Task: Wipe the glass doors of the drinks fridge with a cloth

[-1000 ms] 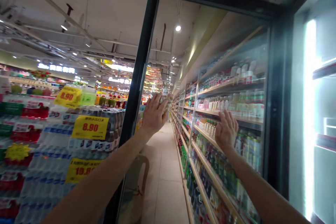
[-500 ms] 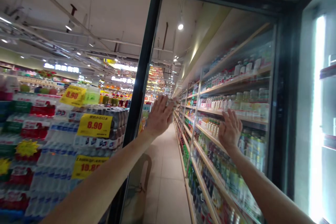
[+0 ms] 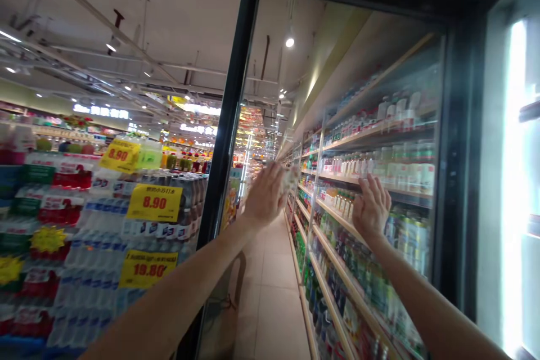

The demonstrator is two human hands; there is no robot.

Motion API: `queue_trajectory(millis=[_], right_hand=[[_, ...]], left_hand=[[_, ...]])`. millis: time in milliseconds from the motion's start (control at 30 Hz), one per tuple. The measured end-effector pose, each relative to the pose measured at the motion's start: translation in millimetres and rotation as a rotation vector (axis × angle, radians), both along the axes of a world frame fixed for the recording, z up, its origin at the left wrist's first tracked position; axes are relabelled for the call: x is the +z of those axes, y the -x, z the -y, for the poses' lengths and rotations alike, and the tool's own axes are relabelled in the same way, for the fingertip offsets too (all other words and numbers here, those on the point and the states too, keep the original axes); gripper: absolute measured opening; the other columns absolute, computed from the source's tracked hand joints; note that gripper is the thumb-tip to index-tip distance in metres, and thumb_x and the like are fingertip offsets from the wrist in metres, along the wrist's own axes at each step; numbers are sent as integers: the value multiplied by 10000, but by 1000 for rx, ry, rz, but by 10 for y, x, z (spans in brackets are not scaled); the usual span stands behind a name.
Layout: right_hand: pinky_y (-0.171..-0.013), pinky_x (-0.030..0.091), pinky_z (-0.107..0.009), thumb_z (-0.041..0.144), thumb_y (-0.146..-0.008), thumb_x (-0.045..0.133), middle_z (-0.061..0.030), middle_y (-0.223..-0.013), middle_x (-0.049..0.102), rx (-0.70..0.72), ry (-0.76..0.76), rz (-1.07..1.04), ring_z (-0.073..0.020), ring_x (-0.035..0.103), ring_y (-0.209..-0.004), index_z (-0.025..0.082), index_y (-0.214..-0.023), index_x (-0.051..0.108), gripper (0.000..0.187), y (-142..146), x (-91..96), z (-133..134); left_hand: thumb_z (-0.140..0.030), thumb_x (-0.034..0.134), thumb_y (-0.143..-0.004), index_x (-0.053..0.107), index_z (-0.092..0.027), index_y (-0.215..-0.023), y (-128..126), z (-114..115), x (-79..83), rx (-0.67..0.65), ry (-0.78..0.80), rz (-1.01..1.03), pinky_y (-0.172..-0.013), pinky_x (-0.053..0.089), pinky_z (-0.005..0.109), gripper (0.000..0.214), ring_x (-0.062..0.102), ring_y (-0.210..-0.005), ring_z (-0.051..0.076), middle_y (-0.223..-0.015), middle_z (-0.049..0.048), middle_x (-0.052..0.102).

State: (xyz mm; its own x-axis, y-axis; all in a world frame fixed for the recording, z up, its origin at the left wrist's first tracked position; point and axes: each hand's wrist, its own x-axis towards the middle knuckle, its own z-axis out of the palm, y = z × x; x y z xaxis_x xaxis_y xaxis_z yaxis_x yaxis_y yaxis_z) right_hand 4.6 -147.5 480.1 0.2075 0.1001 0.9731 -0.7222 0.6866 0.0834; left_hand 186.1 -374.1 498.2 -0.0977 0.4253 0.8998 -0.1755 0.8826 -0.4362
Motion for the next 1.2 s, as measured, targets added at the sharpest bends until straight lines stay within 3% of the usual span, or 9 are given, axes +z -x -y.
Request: queue_trajectory(millis=[100,167,300,400,533,600,833,1067,1200], right_hand=[[-1048,302,-420,249,-862,392,-108,-1356,488,3,9,-2,-226,387,-1307,194,-1285,491,438,5,-1,6],[-1045,306,-420,253,-867,385,-112,-1355,489,-2,10,-6,-227,390,-1306,190,-1280,496,433,7,0,9],[-1049,302,-422,256,-870,373,-113,-1368,474,4,-4,0,-224,372,-1318,190,-1290,487,440,-2,2,6],[-1052,295,-426,262,-870,369,-110,-1372,470,8,-5,22,-224,373,-1316,196,-1292,485,443,-8,0,1],[-1054,287,-430,269,-869,365,-106,-1374,467,13,-1,41,-227,370,-1318,201,-1300,477,451,4,-7,1],[-1055,286,-428,269,-868,360,-108,-1374,467,12,-3,36,-226,364,-1322,199,-1304,472,455,12,-8,3],[-1061,283,-424,244,-857,367,-100,-1389,448,-1,-21,53,-221,354,-1326,208,-1328,441,478,-5,-6,-1],[-1056,287,-447,264,-863,365,-106,-1373,468,22,-8,72,-230,361,-1324,200,-1289,488,448,11,-8,3],[-1046,303,-476,275,-865,376,-111,-1364,477,65,-2,44,-243,372,-1317,204,-1264,509,427,23,-13,-31]], left_hand=[[-260,384,-887,341,-126,-1336,56,-158,-239,22,315,243,-1121,253,372,471,191,-1391,217,-1410,104,404],[-264,389,-889,377,-140,-1319,48,-152,-193,40,355,260,-1124,247,363,448,224,-1381,215,-1407,87,413],[-265,428,-879,393,-120,-1300,5,11,190,40,-25,-37,-1098,274,441,447,187,-1389,271,-1428,158,353],[-242,421,-879,376,-132,-1319,54,-39,191,14,-114,-61,-1093,274,463,455,160,-1395,280,-1440,167,326],[-261,434,-881,385,-200,-1331,154,-290,-146,0,257,239,-1106,267,401,457,217,-1383,241,-1420,95,388],[-287,434,-884,384,-232,-1334,153,-300,-150,11,362,296,-1101,275,393,456,243,-1374,231,-1413,68,405],[-222,416,-873,401,-152,-1323,28,66,426,19,-218,-161,-1086,284,457,455,231,-1374,281,-1432,161,335],[-257,427,-879,383,-240,-1333,162,-279,-129,-12,426,335,-1111,263,369,457,227,-1382,200,-1428,57,389],[-346,416,-897,372,-130,-1323,149,-204,60,-1,73,90,-1118,239,432,480,201,-1389,233,-1414,121,399]])
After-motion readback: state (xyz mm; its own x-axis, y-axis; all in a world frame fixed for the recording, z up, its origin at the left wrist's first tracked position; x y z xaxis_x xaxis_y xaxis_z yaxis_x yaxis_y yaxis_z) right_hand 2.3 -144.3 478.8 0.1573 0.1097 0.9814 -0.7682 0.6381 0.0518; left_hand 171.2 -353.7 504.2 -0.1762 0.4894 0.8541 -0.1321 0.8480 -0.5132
